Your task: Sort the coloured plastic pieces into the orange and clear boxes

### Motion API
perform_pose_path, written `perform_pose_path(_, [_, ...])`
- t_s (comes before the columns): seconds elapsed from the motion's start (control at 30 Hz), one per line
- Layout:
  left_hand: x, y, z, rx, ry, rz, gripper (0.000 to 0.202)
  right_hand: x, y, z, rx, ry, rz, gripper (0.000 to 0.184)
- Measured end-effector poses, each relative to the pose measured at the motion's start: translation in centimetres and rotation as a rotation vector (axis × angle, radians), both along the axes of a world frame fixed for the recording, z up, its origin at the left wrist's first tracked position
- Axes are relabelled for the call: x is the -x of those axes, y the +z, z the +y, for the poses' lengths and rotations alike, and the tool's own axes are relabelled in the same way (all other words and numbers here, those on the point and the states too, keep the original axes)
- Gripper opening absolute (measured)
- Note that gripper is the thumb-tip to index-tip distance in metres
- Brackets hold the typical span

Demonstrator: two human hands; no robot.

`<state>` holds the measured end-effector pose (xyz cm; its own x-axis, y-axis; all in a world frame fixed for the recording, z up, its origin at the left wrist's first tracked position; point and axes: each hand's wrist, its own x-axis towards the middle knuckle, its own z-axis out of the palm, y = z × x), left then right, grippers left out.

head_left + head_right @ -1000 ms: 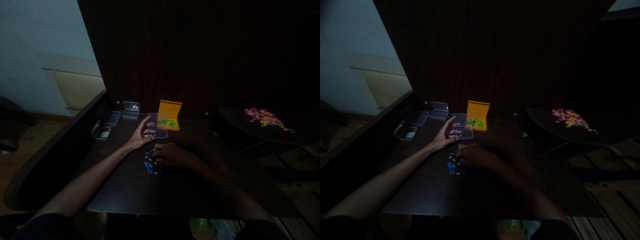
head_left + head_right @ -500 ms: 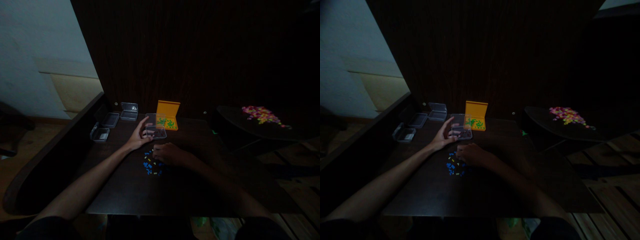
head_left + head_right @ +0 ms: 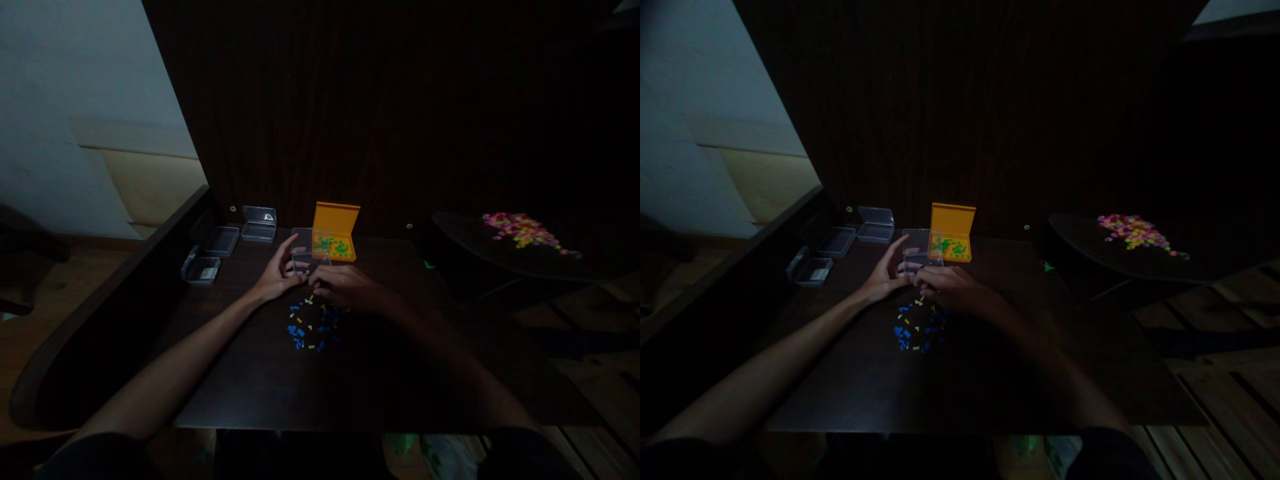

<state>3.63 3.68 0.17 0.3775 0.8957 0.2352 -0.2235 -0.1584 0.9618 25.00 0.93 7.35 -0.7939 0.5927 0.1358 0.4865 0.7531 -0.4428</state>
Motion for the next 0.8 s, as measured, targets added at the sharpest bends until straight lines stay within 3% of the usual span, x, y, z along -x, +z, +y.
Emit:
perform_pose_path(0.17, [0.0, 0.0, 0.0, 0.02, -0.004, -0.008, 0.101, 0.3, 0.7, 2.2, 0.021, -0.141, 0.175, 0.015])
perform_pose_path(0.37, [-0.1, 0.1, -0.1, 0.043, -0.021, -0.024, 0.101, 0.9, -0.7, 4.0, 0.078, -0.241, 0.219, 0.02])
perform_pose_path(0.57, [-0.1, 0.0, -0.1, 0.027, -0.026, -0.031, 0.099, 0.9, -2.0, 5.0, 0.082, -0.274, 0.24, 0.023])
perform_pose_path(0.8, [-0.1, 0.2, -0.2, 0.063, -0.037, -0.045, 0.097, 0.6, -1.9, 4.8, 0.055, -0.262, 0.257, 0.02])
